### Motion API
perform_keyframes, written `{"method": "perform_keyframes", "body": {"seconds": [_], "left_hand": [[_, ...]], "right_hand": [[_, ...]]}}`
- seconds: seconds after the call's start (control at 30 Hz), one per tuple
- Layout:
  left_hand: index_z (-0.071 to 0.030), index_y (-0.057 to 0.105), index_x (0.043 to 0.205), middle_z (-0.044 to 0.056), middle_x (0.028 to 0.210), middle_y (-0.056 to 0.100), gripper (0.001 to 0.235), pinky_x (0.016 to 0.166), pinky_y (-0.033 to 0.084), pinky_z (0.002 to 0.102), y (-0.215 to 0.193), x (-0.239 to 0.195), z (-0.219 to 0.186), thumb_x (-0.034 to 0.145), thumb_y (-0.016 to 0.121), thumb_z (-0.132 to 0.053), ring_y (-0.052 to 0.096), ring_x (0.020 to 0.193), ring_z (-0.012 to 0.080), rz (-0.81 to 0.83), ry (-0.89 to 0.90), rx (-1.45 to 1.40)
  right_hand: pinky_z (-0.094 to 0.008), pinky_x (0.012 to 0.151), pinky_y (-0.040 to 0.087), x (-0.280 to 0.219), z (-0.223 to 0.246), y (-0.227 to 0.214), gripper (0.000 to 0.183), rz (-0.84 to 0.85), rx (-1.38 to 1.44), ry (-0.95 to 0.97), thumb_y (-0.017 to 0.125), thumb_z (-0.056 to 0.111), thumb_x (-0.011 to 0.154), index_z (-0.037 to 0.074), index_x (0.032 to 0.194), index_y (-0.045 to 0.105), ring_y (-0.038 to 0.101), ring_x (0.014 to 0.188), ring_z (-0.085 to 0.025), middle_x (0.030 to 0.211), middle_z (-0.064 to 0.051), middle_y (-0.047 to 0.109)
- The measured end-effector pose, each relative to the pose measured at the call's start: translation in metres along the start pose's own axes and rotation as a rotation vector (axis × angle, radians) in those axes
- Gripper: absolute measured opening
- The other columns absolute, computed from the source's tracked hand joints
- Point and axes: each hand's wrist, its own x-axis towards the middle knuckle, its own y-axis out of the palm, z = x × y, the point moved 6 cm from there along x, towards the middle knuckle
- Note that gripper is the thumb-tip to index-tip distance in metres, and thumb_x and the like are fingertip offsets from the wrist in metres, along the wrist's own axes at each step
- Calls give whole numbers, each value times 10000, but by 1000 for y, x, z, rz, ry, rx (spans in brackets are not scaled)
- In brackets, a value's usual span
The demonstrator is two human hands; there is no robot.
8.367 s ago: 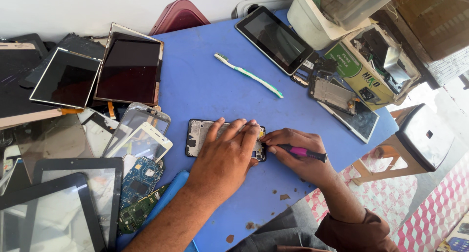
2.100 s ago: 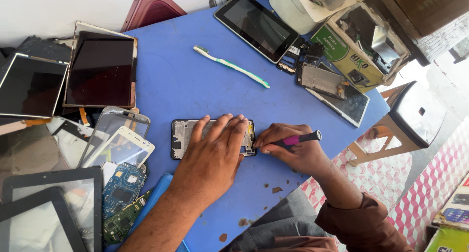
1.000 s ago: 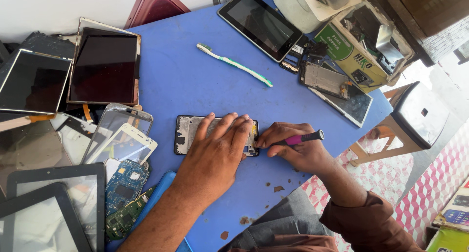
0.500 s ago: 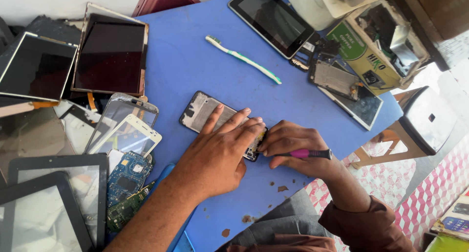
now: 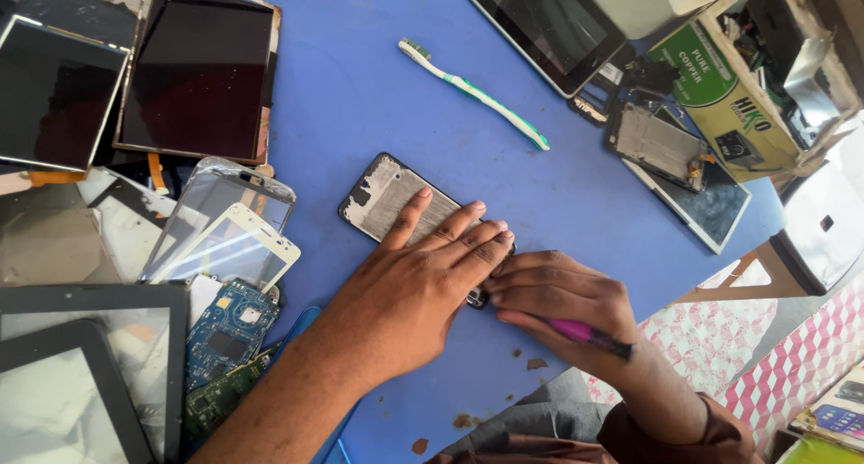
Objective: The person uses a small screwdriver to work on the internal components of a disassembled mobile phone. They repeatedly adjust and tighten screws on the phone's circuit board while holding the device steady with their other hand.
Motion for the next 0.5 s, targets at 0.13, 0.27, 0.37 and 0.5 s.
{"method": "perform_keyframes", "body": {"seconds": [0.13, 0.27, 0.37, 0.5], "left_hand": [[-42, 465, 1469, 74, 1513, 511, 635, 1235, 73, 548, 1, 2, -1, 844, 504, 60, 340, 1479, 232, -9, 12, 15], [-42, 475, 1464, 89, 1514, 514, 596, 1241, 77, 541, 1, 1, 2, 876, 481, 58, 347, 1485, 238, -18, -21, -37], [-33, 481, 1461, 100, 1511, 520, 570, 1246, 78, 540, 2, 0, 2, 898, 463, 55, 355, 1482, 249, -40, -19, -49], [-3, 482, 1458, 131, 1504, 522, 510, 1262, 85, 546, -1, 0, 3, 949, 485, 10, 362, 1494, 267, -70, 6, -78]], "right_hand": [[-395, 917, 607, 0, -8, -2, 158, 12, 57, 13, 826, 64, 827, 19, 946, 733, 751, 1039, -283, 994, -107, 761], [-394, 910, 624, -2, -19, -5, 143, 25, 174, 84, 821, 68, 831, 30, 933, 728, 765, 1054, -288, 991, -105, 763], [-391, 901, 622, -4, -20, -4, 155, 30, 173, 100, 828, 83, 821, 36, 933, 731, 763, 1047, -288, 985, -100, 760], [-381, 902, 615, 0, -20, -2, 164, 48, 127, 111, 829, 92, 816, 48, 935, 725, 764, 1044, -275, 986, -87, 764]]}}
